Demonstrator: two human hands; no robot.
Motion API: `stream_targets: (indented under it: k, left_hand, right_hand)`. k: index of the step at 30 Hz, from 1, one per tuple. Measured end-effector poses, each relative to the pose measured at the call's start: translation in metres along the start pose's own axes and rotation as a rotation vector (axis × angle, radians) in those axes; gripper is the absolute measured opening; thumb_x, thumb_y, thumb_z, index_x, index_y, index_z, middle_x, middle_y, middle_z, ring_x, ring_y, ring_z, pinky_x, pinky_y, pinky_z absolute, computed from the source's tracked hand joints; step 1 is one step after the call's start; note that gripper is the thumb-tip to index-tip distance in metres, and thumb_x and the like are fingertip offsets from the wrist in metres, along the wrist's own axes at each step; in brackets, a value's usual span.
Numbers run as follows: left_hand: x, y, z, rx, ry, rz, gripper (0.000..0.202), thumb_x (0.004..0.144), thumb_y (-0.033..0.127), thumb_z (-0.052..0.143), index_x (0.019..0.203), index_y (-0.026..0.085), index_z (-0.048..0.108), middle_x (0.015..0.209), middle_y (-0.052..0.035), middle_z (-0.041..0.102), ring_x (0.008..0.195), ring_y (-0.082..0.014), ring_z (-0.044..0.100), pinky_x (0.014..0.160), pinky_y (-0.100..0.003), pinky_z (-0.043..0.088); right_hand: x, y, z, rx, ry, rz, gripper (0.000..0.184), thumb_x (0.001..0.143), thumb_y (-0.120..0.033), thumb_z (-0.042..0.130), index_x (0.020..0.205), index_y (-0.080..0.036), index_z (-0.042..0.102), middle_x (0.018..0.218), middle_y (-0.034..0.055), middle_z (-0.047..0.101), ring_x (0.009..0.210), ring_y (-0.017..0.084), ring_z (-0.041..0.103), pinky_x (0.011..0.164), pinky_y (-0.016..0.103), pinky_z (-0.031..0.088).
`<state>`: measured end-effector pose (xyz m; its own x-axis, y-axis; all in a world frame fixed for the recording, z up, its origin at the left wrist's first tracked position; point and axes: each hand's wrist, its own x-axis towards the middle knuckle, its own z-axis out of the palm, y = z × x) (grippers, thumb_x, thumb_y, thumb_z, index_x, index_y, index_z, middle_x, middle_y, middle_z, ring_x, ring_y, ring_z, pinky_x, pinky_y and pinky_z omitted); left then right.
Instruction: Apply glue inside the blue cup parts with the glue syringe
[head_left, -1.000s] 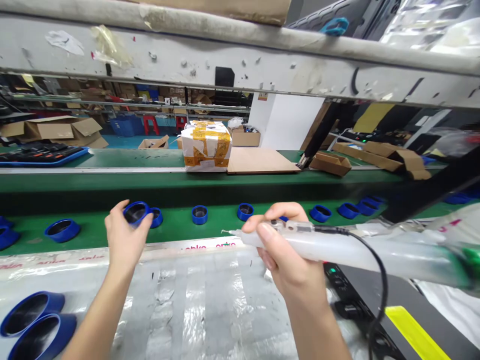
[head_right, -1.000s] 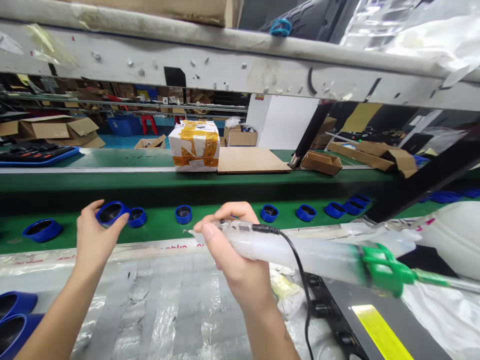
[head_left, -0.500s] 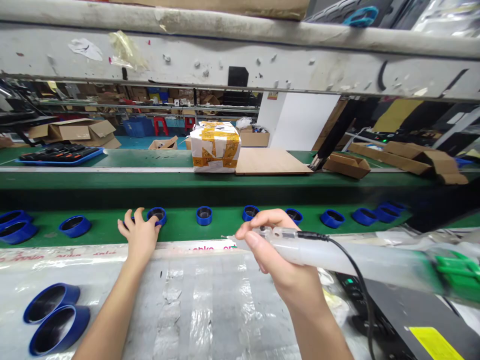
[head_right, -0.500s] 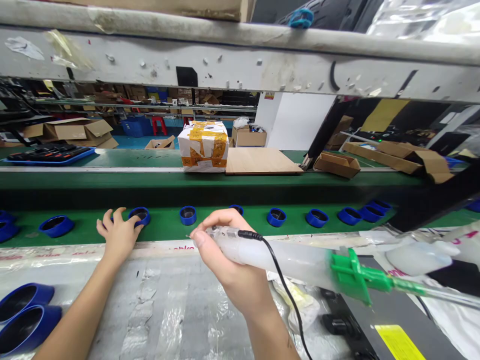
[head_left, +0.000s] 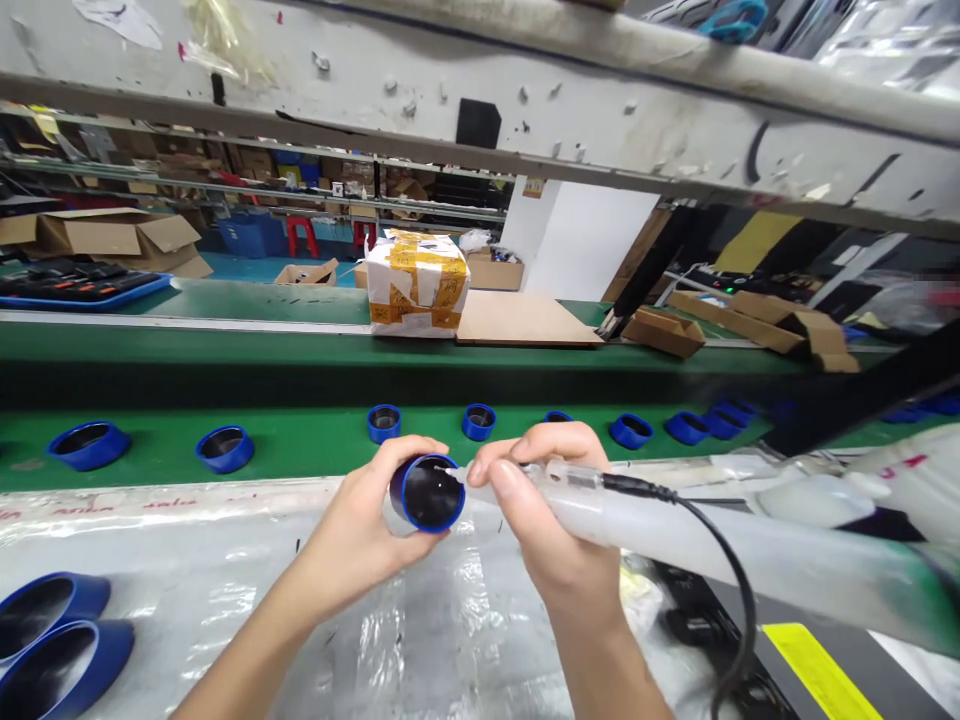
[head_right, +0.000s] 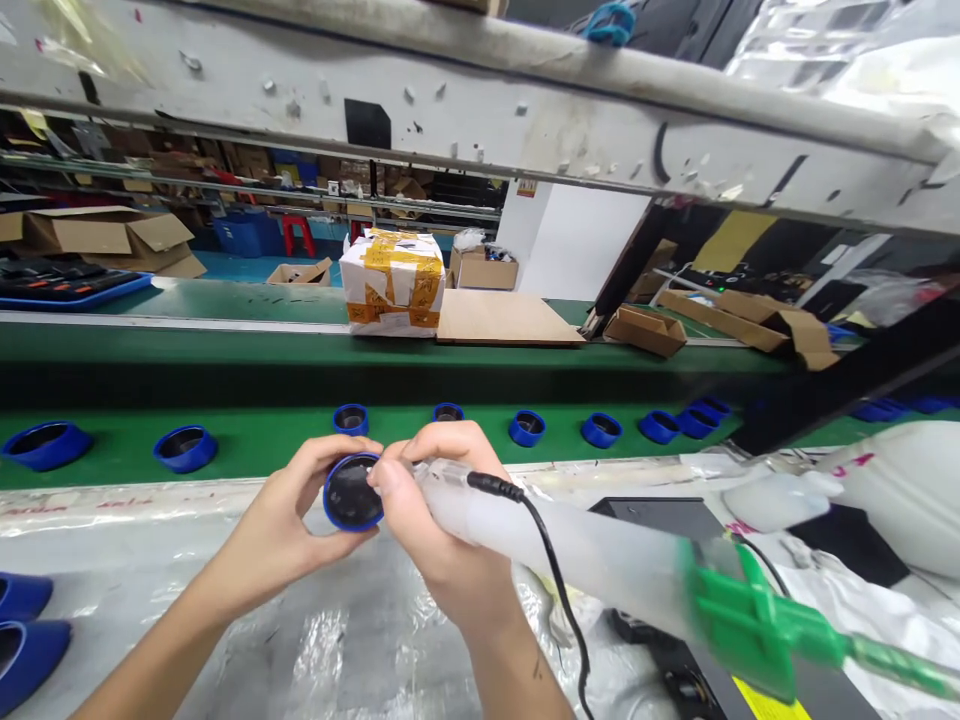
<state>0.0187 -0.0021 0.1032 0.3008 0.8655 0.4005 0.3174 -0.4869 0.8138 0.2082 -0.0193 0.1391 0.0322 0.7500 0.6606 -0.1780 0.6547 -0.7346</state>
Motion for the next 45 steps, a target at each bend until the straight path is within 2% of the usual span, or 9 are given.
stream_targets:
  k: [4,10,22,31,39,45]
  left_hand:
    - [-0.004,0.002,0.0,-0.071,-0.035,-0.029,0.059,0.084,0.016,0.083,0.135,0.038,0.063,0.141,-0.0001,0.077,0.133,-0.0269,0.074,0.107,-0.039,0.06]
    - [-0.007,0.002,-0.003,-0.037,-0.02,-0.026,0.056,0.085,0.017,0.08,0.134,0.038,0.063,0.138,0.0004,0.079,0.129,-0.027,0.077,0.105,-0.041,0.063]
    - [-0.008,0.005,-0.01,0.075,-0.026,0.068,0.056,0.087,0.015,0.076,0.136,0.036,0.061,0.14,-0.0012,0.079,0.127,-0.027,0.079,0.104,-0.041,0.066]
    - [-0.009,0.008,-0.02,0.175,-0.01,0.107,0.054,0.088,0.016,0.073,0.138,0.035,0.06,0.142,-0.0019,0.079,0.126,-0.027,0.079,0.1,-0.039,0.067]
    - [-0.008,0.011,-0.023,0.198,0.021,0.107,0.051,0.089,0.018,0.072,0.137,0.033,0.062,0.141,-0.0037,0.079,0.126,-0.0287,0.079,0.095,-0.037,0.068]
    - [-0.008,0.013,-0.025,0.226,0.03,0.136,0.055,0.087,0.014,0.071,0.138,0.033,0.06,0.139,-0.0012,0.079,0.124,-0.026,0.08,0.1,-0.036,0.066]
  right_hand:
    - [0.001,0.001,0.0,0.02,0.015,0.015,0.024,0.101,-0.009,0.076,0.106,-0.031,0.067,0.091,-0.006,0.081,0.083,0.013,0.079,0.079,0.026,0.064]
    - [0.001,-0.001,0.007,0.025,0.078,0.114,0.022,0.098,-0.011,0.078,0.099,-0.03,0.067,0.087,-0.0054,0.079,0.07,0.012,0.072,0.065,0.026,0.06]
    - [-0.002,-0.007,0.007,-0.052,0.116,0.129,0.019,0.095,-0.013,0.078,0.094,-0.028,0.068,0.082,-0.0037,0.079,0.074,0.016,0.076,0.07,0.029,0.061]
    - [-0.004,-0.013,0.003,-0.194,0.08,0.155,0.014,0.096,-0.019,0.079,0.094,-0.028,0.069,0.083,-0.0023,0.077,0.077,0.018,0.076,0.075,0.034,0.06]
    - [-0.007,-0.019,0.003,-0.245,0.014,0.177,0.014,0.096,-0.022,0.079,0.092,-0.03,0.069,0.08,-0.0038,0.078,0.07,0.018,0.073,0.071,0.035,0.058]
    - [-0.007,-0.022,0.005,-0.267,-0.034,0.264,0.014,0.094,-0.024,0.079,0.087,-0.029,0.069,0.073,-0.0029,0.074,0.075,0.021,0.074,0.078,0.039,0.06]
